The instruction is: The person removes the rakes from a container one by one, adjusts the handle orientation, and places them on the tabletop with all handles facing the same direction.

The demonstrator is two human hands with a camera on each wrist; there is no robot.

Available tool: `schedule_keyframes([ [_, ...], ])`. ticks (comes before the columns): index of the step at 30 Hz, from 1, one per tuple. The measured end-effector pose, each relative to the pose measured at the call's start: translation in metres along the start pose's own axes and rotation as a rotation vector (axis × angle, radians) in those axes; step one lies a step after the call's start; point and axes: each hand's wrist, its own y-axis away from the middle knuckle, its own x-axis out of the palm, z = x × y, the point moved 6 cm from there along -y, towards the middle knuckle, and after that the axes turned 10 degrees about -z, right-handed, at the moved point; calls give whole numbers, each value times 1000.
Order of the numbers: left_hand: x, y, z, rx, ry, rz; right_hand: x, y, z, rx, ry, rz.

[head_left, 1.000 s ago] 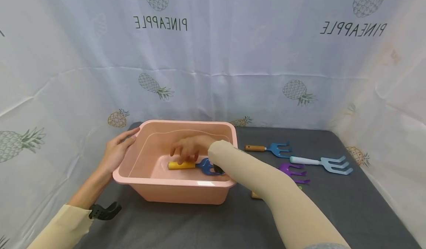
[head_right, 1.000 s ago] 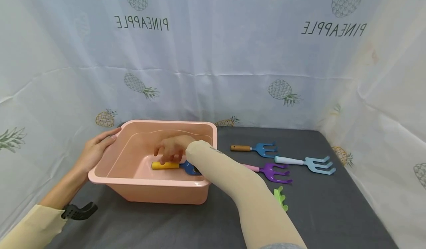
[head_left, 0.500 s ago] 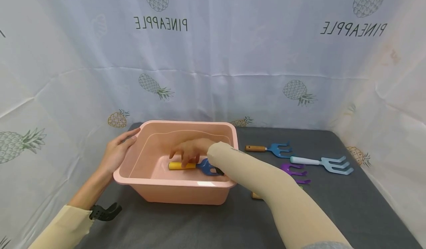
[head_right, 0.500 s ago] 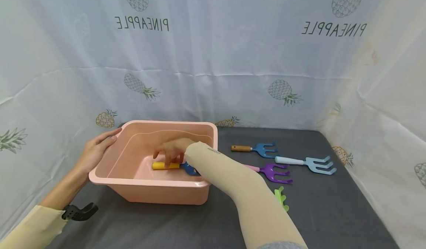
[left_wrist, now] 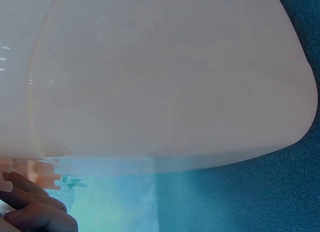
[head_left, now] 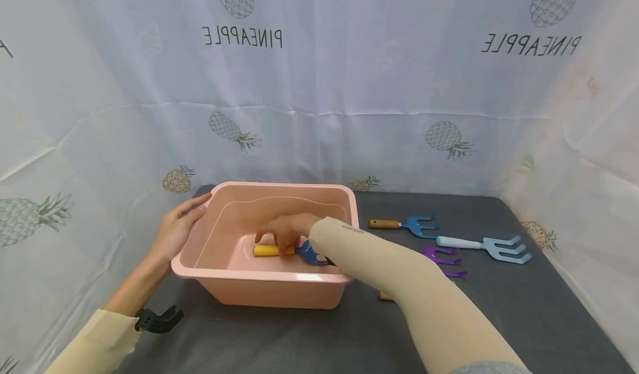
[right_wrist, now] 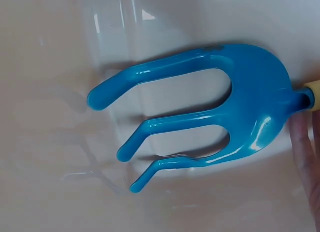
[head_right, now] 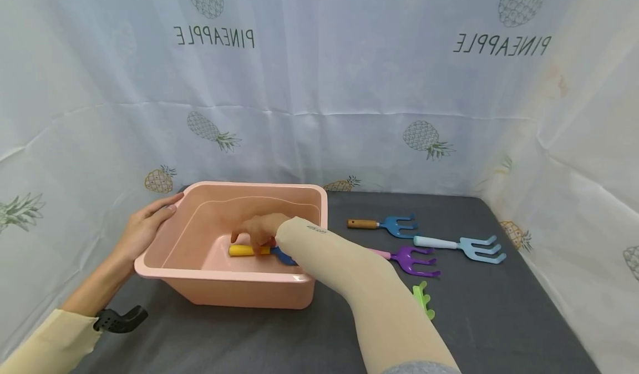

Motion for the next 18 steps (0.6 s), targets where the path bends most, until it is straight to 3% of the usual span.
schedule_keyframes([
  [6,-1,1,-3,15,-7,-6,0,2,3,-7,39,-24],
  [18,0,-2,0,6,-24,-5,-1,-1,7,-45,127,26],
])
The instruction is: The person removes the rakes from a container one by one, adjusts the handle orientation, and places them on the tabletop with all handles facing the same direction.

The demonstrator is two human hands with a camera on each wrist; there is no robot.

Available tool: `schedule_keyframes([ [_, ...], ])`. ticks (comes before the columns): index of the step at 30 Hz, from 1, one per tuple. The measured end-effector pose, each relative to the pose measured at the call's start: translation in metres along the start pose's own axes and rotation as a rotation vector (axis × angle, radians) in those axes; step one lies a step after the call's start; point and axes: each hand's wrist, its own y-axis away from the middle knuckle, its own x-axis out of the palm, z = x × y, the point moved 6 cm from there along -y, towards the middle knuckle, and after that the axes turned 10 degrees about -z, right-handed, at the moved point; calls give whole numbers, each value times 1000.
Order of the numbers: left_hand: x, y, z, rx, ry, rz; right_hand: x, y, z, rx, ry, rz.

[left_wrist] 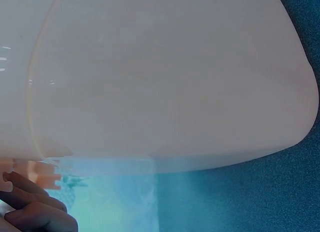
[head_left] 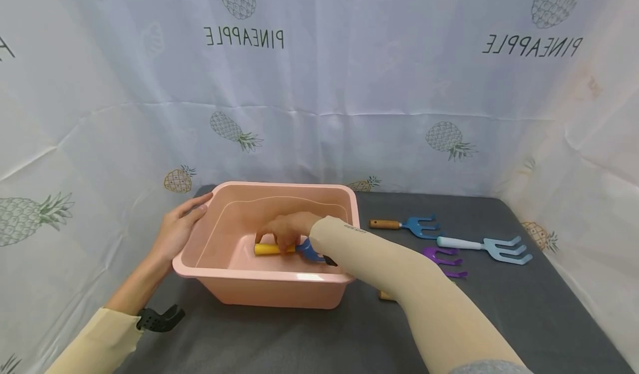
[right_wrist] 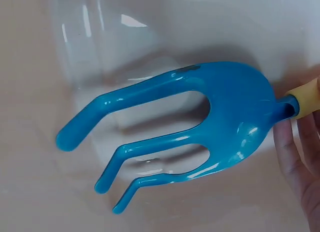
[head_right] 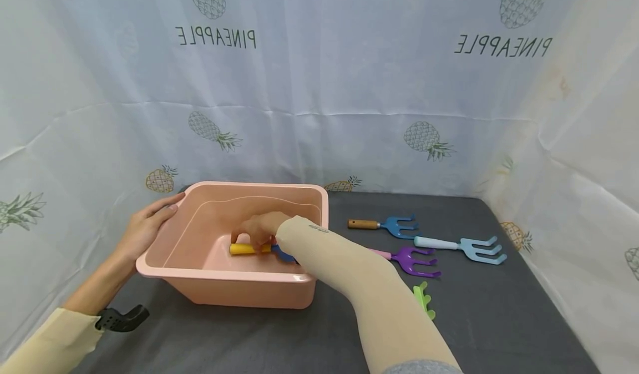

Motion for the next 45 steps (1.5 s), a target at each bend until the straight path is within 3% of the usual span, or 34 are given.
schedule_keyframes([
  [10,2,1,-1,4,12,12,-8,3,2,-11,-13,-6],
  [20,0,1,-2,7,19,-8,-13,3,6,-17,-96,-3],
  [28,1,2,-1,-3,24,-1,-16,3,8,-68,-44,-1],
  [34,1,2,-1,1,20,1,-18,3,8,-45,-84,-8],
  [45,0,-2,1,9,9,-15,-22,4,10,-89,-69,-32],
])
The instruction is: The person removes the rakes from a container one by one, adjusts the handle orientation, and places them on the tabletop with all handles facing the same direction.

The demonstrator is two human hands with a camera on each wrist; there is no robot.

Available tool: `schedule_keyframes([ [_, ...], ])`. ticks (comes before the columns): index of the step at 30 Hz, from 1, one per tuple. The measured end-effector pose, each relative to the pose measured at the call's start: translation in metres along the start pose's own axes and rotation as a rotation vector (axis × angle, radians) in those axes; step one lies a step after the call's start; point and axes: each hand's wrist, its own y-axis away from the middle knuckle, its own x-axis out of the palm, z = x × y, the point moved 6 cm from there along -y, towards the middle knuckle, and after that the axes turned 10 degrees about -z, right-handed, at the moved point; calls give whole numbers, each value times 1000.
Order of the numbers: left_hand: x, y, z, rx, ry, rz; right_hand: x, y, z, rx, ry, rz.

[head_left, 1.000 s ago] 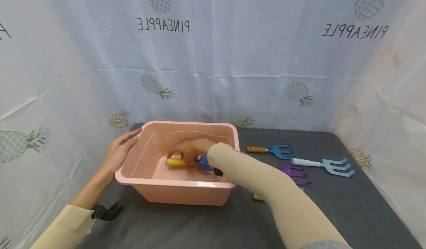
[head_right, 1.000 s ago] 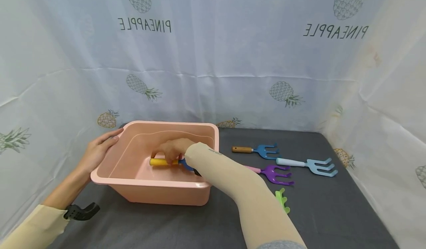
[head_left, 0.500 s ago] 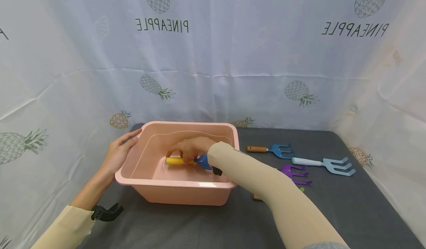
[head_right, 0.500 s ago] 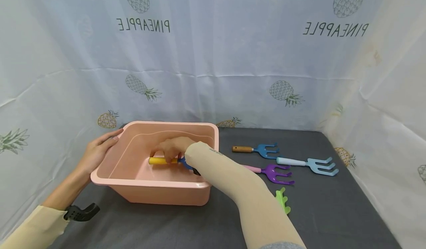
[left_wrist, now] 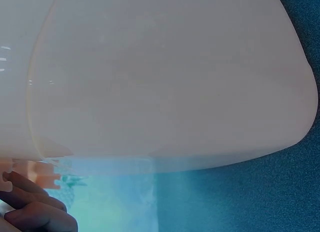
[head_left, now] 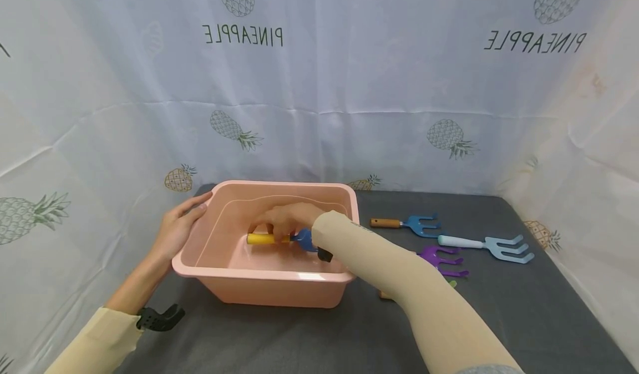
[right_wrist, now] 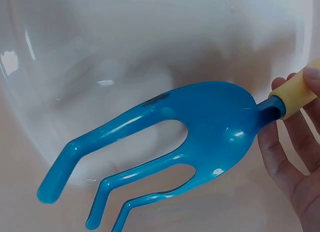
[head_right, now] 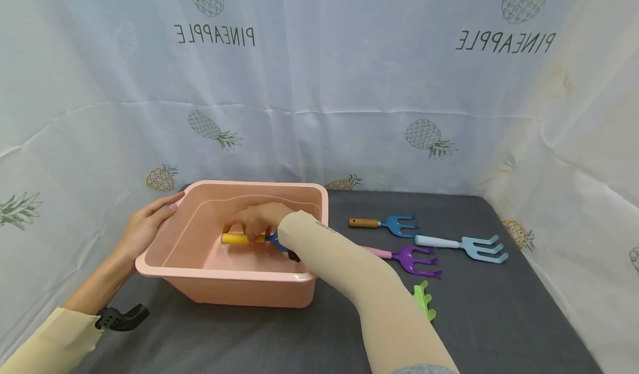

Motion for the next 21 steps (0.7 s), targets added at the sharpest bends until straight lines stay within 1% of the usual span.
schedule_keyframes([
  [6,0,-1,2,-13,4,3,1,-3,1,21,-27,18],
  [12,0,-1,-1,-5,21,11,-2,-6,2,33,-36,-3],
  [21,0,-1,0,-8,5,13,-5,-7,5,-52,47,-29],
])
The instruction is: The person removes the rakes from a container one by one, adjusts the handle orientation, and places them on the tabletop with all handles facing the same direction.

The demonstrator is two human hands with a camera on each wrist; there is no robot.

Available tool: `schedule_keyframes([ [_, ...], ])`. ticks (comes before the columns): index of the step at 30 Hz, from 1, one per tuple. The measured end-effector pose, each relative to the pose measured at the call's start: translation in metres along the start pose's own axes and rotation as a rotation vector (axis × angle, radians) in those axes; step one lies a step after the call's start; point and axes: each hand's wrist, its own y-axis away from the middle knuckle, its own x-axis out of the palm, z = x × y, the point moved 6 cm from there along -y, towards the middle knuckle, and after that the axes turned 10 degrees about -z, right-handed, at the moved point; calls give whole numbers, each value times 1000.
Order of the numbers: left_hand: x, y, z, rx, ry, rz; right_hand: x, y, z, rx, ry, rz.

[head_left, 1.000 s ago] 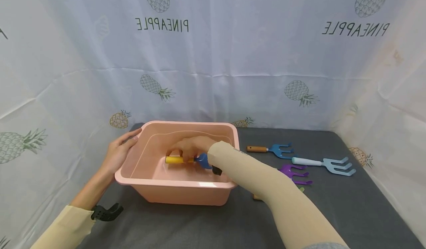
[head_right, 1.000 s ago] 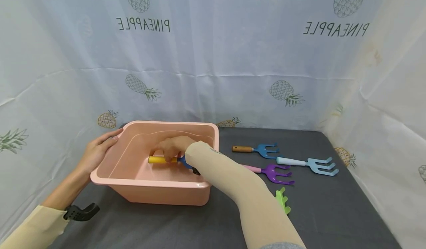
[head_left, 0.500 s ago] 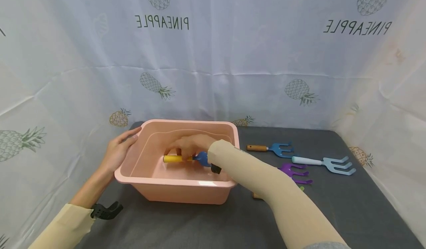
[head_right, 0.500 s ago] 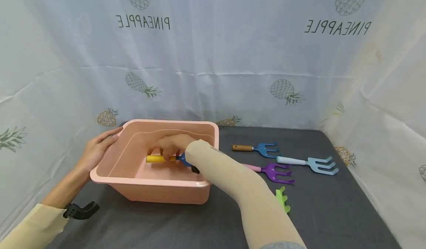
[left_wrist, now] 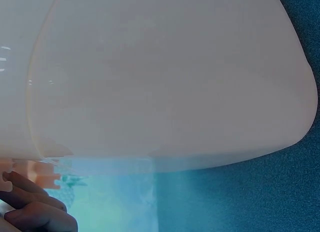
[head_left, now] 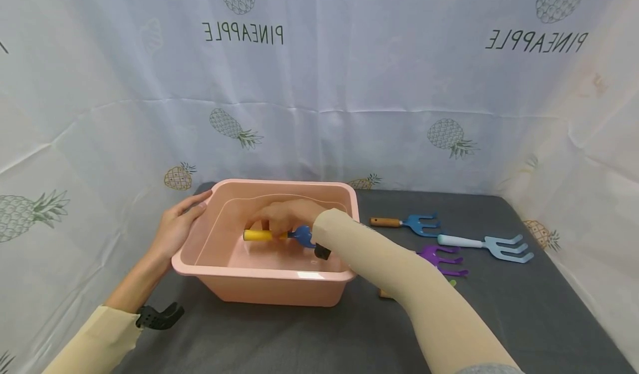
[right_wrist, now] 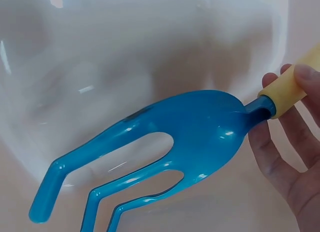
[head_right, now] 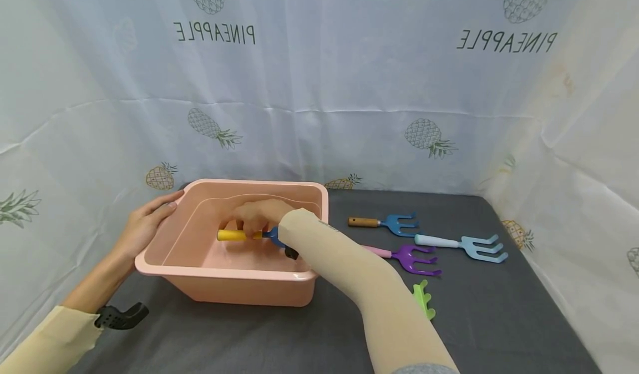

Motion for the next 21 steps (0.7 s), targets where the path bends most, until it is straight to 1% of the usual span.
schedule_keyframes([
  [5,0,-1,0,1,-6,-8,-3,1,3,-16,3,-5],
  [11,1,-1,-2,1,7,-7,-1,4,6,-35,-18,46],
  [14,2,0,-1,-4,6,-4,0,6,8,-29,-41,65],
  [16,2,0,-1,-4,-3,-3,0,6,10,-36,-28,69],
  [21,1,0,-2,8,-5,-17,-4,7,13,-14,-48,68],
])
